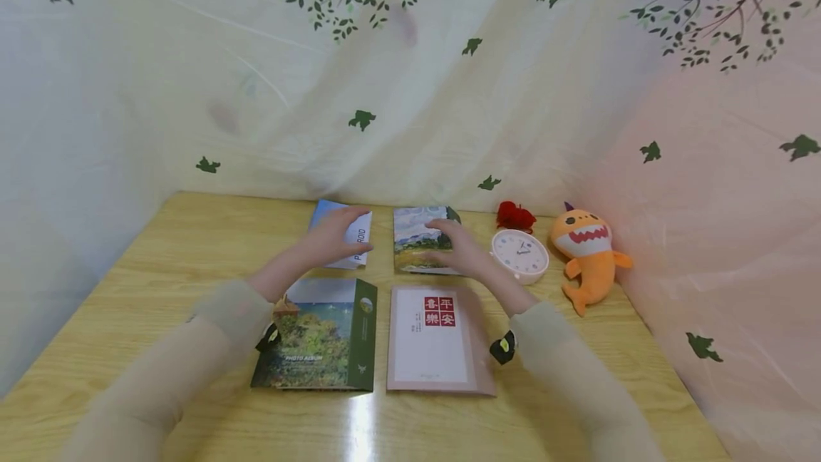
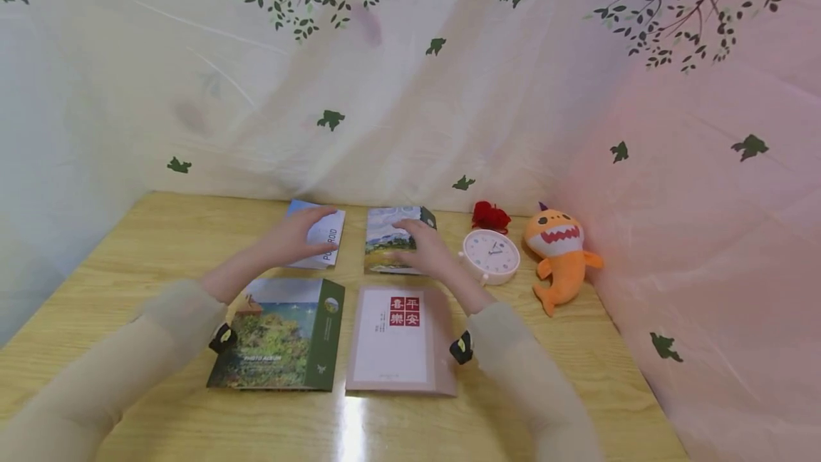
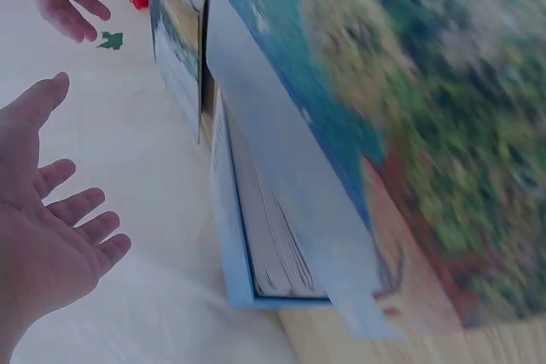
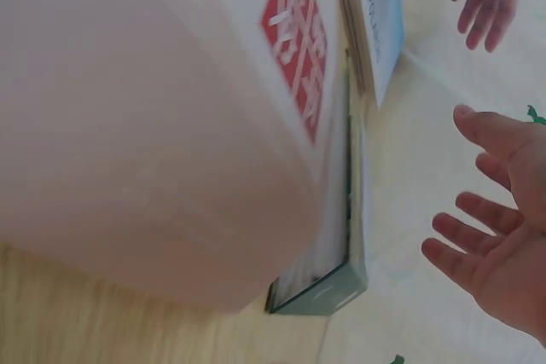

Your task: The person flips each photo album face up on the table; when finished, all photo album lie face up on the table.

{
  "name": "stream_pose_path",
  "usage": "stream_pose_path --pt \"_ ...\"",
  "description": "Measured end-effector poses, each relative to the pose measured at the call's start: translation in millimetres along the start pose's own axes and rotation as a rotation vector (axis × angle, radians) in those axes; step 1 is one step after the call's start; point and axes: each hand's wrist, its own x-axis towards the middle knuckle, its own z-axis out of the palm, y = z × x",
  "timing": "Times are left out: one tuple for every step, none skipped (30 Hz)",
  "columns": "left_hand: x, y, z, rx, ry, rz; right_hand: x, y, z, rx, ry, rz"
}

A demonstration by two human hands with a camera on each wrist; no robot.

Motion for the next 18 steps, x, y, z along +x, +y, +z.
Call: stream_pose_path --pt "2.1 2.8 1.5 0.002 -0.005 0.001 -2.7 3.6 0.3 0.002 0.014 0.018" --pt "4.4 5.7 3.1 0.005 -0.011 -0.004 -5.2 6.6 0.3 0.006 0.029 0.032" --pt "6.8 8.5 4.6 0.008 -0.016 -0.003 -7.7 9.4 0.5 0.011 0.045 0.048" --pt "9.1 11.2 6.2 0.01 -0.024 -0.005 -10.2 12.1 0.6 0.013 0.059 0.063" --pt "11.6 13.8 7.9 0.009 -0.029 -0.006 -12.5 14.4 0.8 0.019 0.068 0.077" --pt "14.1 15.9 9.7 0.008 -0.034 -0.002 -14.6 16.9 1.2 0.02 0.078 0.089" --pt "16.5 18.2 11.3 0.004 -0.039 -0.001 -16.5 19.2 1.6 0.024 0.084 0.099" --pt "19.3 19.8 13.2 -0.001 -0.042 0.007 -18.2 21.5 2.0 0.029 0.089 0.113" --pt "21.9 20.9 15.3 -0.002 -0.046 0.015 -19.6 23.8 2.7 0.034 0.091 0.13" --pt "24.3 21.6 17.4 -0.002 -0.051 0.018 -20.7 26.0 3.4 0.037 0.09 0.145" --pt "26.8 22.1 19.6 -0.007 -0.056 0.025 -21.7 28.0 4.1 0.044 0.088 0.162" --pt "29.1 22.2 21.8 -0.008 -0.063 0.034 -22.6 30.1 5.0 0.053 0.084 0.188" --pt "31.5 22.0 24.0 -0.012 -0.07 0.039 -23.5 31.9 5.8 0.061 0.078 0.208" --pt "33.9 21.4 26.5 -0.013 -0.078 0.046 -24.3 33.3 6.6 0.068 0.072 0.23" --pt "36.2 20.5 28.9 -0.015 -0.087 0.051 -24.8 34.7 7.6 0.073 0.063 0.247" --pt "38.2 19.9 31.0 -0.023 -0.098 0.053 -25.4 35.9 8.6 0.076 0.052 0.267" --pt "40.2 19.1 33.0 -0.032 -0.11 0.054 -26.0 36.6 9.7 0.08 0.04 0.288" --pt "42.0 18.2 35.1 -0.044 -0.124 0.051 -26.5 37.5 10.9 0.081 0.028 0.302"
